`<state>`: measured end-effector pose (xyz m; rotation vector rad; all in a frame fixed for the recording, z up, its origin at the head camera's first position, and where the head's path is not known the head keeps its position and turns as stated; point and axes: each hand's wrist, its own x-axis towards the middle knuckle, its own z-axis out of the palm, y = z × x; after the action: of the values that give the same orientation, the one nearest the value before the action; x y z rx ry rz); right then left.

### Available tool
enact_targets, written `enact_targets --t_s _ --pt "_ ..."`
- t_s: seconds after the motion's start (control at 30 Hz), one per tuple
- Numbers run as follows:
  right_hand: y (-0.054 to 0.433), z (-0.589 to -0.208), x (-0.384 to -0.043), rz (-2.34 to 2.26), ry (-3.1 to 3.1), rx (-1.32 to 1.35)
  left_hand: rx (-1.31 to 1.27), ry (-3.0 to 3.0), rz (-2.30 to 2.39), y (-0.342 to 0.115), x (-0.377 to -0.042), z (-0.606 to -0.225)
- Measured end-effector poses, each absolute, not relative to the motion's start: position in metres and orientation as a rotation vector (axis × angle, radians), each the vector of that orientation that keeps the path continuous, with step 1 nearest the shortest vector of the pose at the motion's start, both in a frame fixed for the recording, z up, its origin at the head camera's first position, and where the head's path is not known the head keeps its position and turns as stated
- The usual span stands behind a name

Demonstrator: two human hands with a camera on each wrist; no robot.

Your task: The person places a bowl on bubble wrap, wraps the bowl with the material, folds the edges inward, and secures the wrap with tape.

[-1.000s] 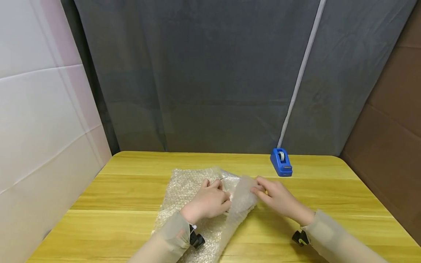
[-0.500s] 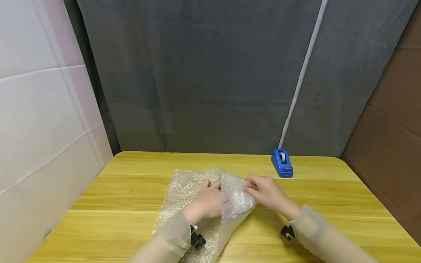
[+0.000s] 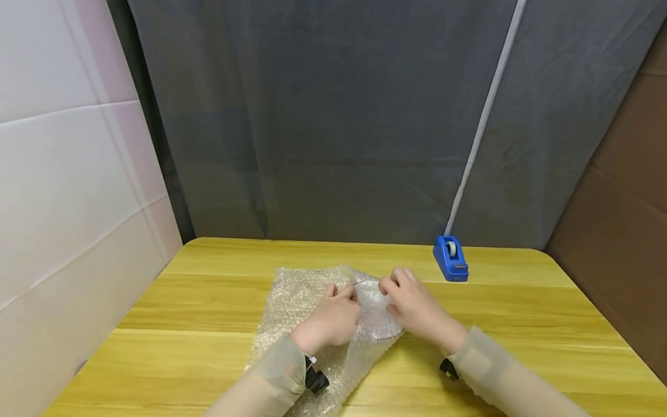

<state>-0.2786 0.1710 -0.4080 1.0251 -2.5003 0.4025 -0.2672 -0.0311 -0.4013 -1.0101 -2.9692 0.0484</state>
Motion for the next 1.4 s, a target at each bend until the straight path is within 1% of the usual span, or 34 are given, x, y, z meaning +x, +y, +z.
enact_targets --t_s 0.2,0.37,0.57,0.77,1.07,1.2,1.3,1.4 --pt "0.169 -0.406 -0.281 0.174 -2.414 1.334 -1.022 -2.966 0.034 -0.030 -0.267 -0.401" --pt "0.170 -0.405 -0.283 0.092 -2.451 1.417 -1.051 -2.940 0.046 -0.029 -0.268 -0.402" --pt "0.169 -0.402 -0.277 0.089 -2.546 1.378 -1.060 -2.916 0.052 -0.028 -0.268 -0.401" --pt "0.168 -0.401 -0.264 0.015 -2.693 1.287 -1.062 -2.946 0.023 -0.029 -0.268 -0.399" --pt "0.163 -0.399 -0.254 0.108 -2.819 1.198 -1.089 -2.973 -0.005 -0.036 -0.270 -0.398" --pt "0.162 -0.399 -0.254 0.141 -2.842 1.179 -1.152 -2.925 -0.157 -0.041 -0.273 -0.395" --pt "0.162 -0.398 -0.254 0.165 -2.865 1.161 -1.222 -2.854 -0.383 -0.049 -0.277 -0.386" --pt "0.162 -0.397 -0.254 0.182 -2.879 1.143 -1.221 -2.783 -0.614 -0.061 -0.282 -0.373"
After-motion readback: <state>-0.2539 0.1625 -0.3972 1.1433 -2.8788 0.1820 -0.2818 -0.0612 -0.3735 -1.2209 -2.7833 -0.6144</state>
